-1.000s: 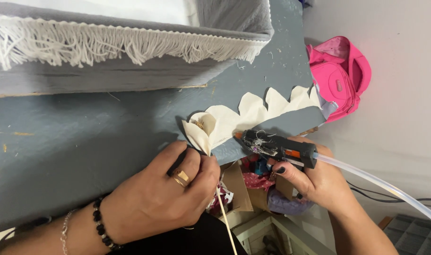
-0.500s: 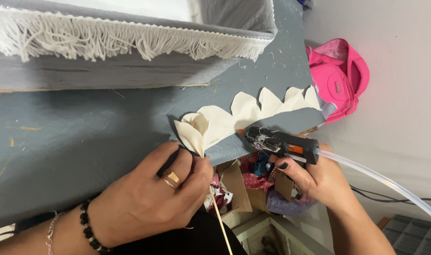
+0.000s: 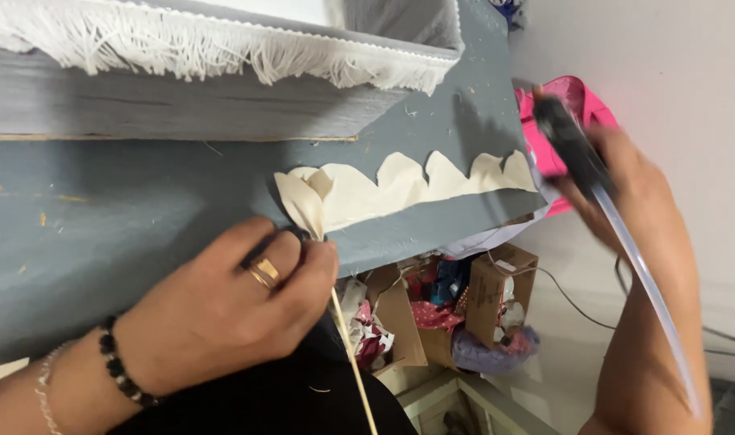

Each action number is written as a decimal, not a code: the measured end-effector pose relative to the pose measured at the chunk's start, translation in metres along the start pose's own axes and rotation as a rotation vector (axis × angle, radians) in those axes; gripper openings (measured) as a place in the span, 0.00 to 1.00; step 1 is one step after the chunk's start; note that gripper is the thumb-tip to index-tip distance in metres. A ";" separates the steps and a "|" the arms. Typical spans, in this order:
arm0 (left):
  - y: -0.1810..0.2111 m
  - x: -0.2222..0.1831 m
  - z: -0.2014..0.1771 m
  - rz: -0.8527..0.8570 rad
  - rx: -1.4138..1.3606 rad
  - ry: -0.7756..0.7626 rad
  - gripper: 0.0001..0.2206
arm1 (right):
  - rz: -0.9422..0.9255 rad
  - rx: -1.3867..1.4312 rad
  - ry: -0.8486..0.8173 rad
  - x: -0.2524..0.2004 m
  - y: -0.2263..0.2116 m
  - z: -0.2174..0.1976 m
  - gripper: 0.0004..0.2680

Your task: Making a decorative flower by rolling and gluing a paper strip

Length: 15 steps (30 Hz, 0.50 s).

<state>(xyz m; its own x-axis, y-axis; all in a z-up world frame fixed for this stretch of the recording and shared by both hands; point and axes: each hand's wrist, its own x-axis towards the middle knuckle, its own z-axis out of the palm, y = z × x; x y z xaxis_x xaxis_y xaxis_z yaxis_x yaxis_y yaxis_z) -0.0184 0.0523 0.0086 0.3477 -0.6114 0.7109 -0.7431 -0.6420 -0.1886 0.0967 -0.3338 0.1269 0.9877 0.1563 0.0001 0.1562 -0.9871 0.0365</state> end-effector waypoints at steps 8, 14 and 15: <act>-0.009 -0.005 -0.029 0.074 0.141 -0.078 0.13 | -0.806 0.062 0.240 0.145 -0.012 0.031 0.26; 0.001 -0.020 -0.043 -0.005 0.208 -0.126 0.12 | -0.836 0.012 0.121 0.142 -0.016 0.043 0.24; 0.004 -0.023 -0.042 -0.015 0.218 -0.131 0.12 | -0.851 0.014 0.122 0.137 -0.012 0.037 0.24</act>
<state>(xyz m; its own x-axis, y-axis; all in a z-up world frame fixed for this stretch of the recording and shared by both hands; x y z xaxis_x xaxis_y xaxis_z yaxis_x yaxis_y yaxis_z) -0.0531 0.0835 0.0198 0.4397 -0.6465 0.6234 -0.6011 -0.7276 -0.3306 0.2303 -0.3020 0.0891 0.5274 0.8453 0.0853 0.8441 -0.5327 0.0606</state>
